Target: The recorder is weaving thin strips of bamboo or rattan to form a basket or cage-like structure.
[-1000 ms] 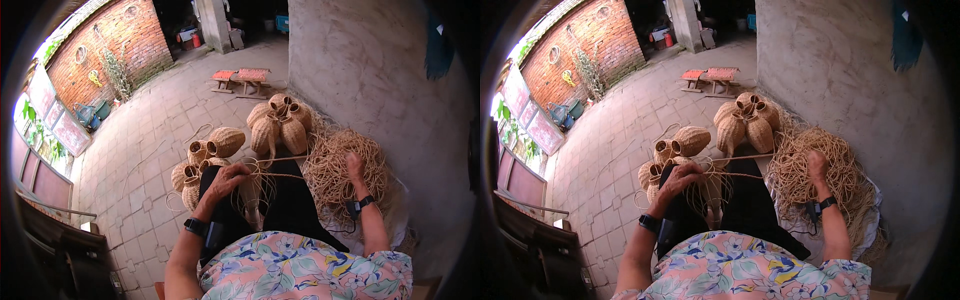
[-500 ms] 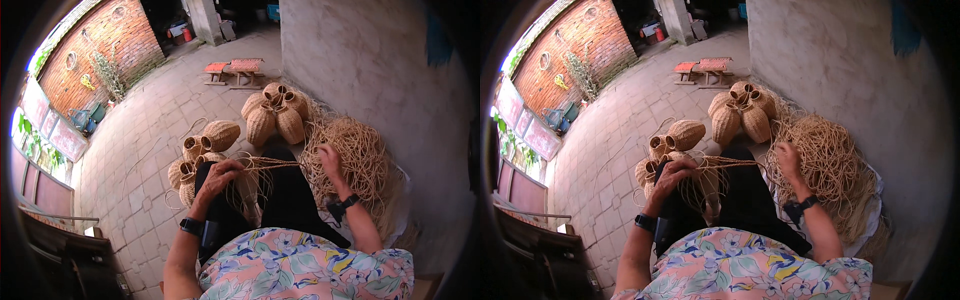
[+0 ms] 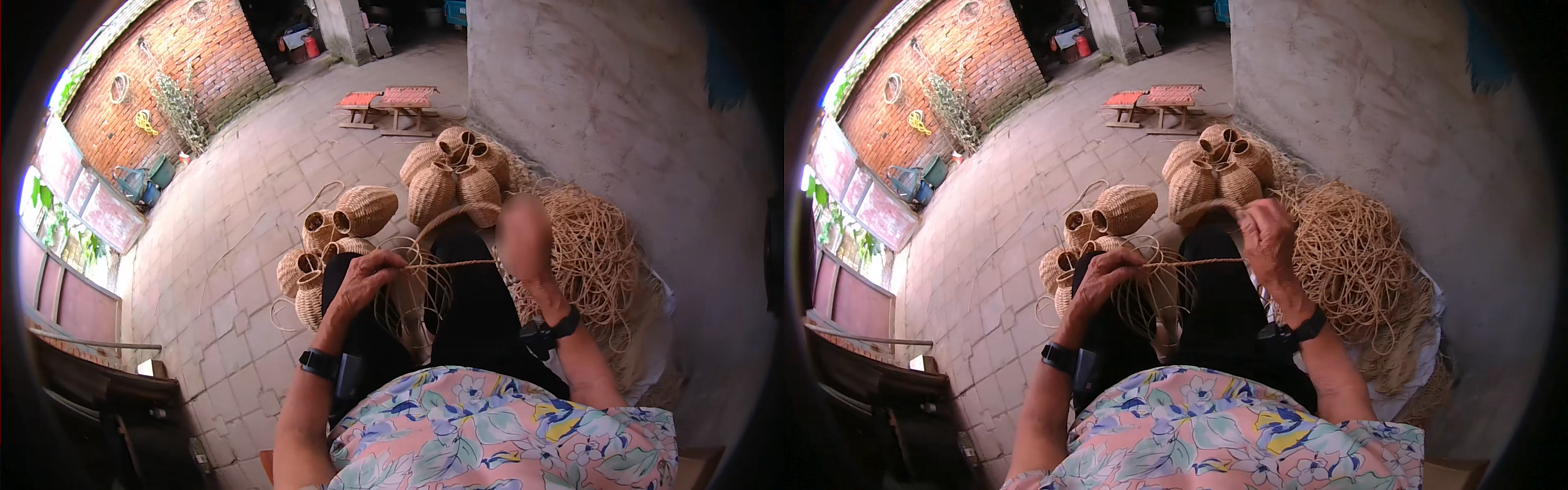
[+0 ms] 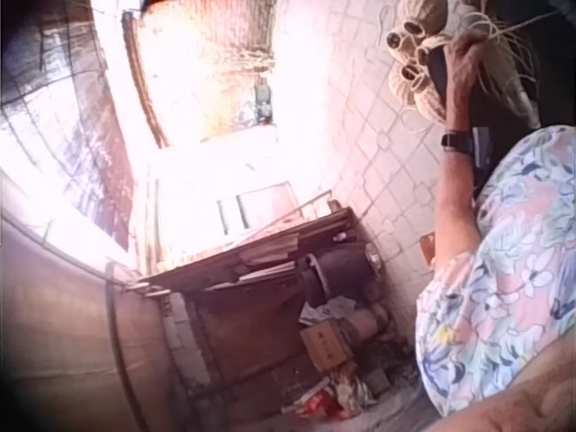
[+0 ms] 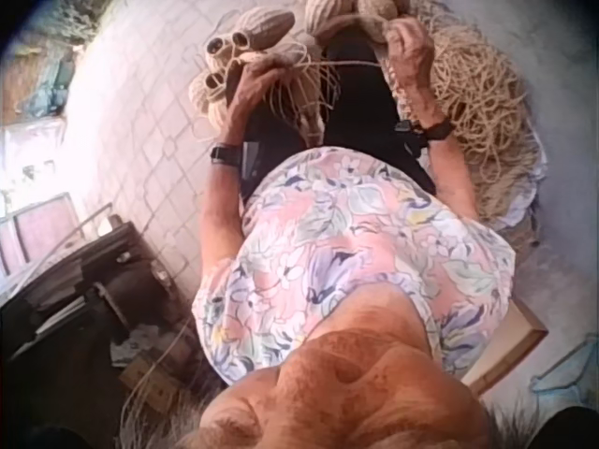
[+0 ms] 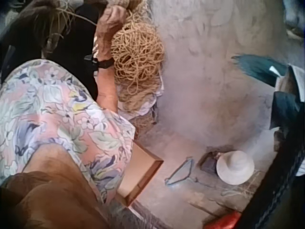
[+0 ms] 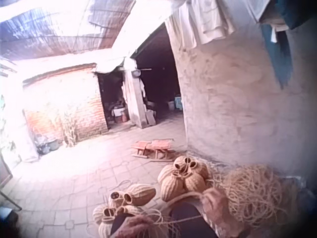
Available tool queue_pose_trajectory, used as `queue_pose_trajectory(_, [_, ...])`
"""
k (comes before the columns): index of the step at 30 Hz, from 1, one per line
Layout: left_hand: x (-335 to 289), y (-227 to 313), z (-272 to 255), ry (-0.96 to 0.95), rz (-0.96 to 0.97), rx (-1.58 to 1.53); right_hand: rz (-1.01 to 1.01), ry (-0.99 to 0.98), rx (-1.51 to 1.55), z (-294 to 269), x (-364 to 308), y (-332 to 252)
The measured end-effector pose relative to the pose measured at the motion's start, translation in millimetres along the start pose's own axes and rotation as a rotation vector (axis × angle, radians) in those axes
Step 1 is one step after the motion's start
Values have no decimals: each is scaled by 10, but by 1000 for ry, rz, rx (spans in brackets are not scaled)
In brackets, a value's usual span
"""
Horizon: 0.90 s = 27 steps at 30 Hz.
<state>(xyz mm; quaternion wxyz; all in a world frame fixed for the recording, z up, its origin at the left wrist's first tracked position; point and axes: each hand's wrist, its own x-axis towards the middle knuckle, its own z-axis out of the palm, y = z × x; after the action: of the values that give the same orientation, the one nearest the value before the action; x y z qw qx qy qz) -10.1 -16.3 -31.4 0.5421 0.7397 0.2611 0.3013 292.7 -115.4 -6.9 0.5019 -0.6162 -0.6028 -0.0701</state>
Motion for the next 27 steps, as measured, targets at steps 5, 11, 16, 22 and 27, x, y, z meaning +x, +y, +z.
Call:
queue_pose_trajectory(5, [58,-9,16,-15,10,41,-243,-41,-178,-2,-141,-209])
queue_pose_trajectory(11, [50,0,-10,-31,-26,-7,-165,-395,374,402,-428,-533])
queue_pose_trajectory(16, [49,80,17,-39,-21,-2,-310,-374,322,489,-499,-487])
queue_pose_trajectory(22, [83,284,100,9,-57,234,-391,-432,186,546,-557,-449])
queue_pose_trajectory(27, [121,317,193,92,-51,375,-404,-413,126,525,-454,-451])
